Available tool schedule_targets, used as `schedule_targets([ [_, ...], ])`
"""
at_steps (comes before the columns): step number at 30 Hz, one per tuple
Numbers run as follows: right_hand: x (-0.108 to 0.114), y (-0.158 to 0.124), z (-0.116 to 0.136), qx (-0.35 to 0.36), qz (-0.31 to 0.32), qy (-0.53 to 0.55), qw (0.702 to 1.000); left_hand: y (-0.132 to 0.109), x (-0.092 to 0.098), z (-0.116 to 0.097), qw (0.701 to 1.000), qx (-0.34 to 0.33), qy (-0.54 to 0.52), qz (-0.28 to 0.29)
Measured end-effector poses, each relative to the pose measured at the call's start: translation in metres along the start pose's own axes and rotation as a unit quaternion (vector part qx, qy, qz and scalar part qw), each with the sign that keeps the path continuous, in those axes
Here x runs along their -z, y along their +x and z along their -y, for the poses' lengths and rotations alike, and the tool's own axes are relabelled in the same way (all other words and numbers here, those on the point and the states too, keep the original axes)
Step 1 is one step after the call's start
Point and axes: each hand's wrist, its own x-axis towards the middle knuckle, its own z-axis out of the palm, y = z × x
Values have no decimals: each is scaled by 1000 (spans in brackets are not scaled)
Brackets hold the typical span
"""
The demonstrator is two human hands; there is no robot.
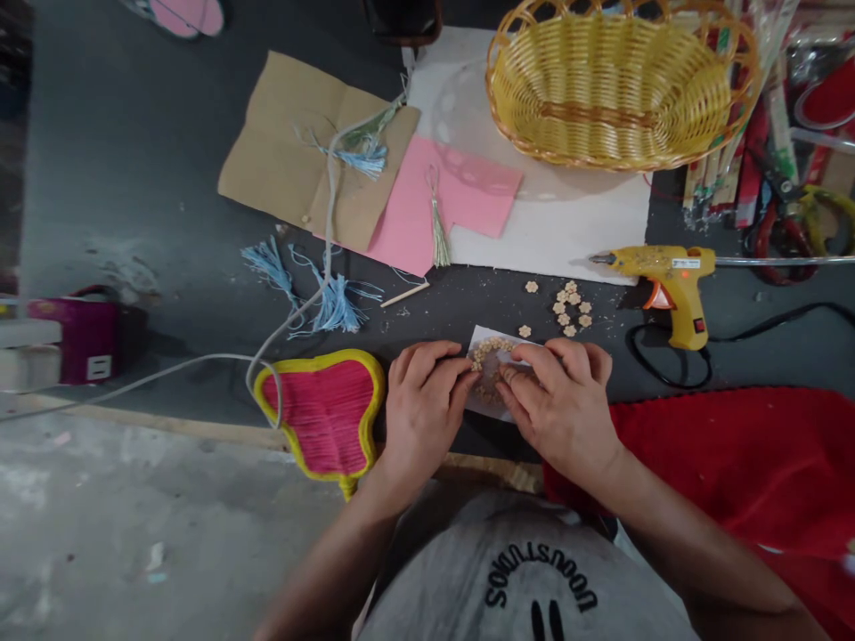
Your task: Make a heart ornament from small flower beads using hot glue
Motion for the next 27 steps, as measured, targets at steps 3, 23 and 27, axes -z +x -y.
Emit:
schedule_targets([
  [3,1,0,0,0,13,-7,1000,0,-1,0,1000,1,-2,-3],
  [23,-3,-3,-2,9,-3,4,1000,1,-3,2,1000,-6,1,-17],
  [27,1,-1,-1,12,-5,6,1000,0,1,3,1000,-17,-6,-12],
])
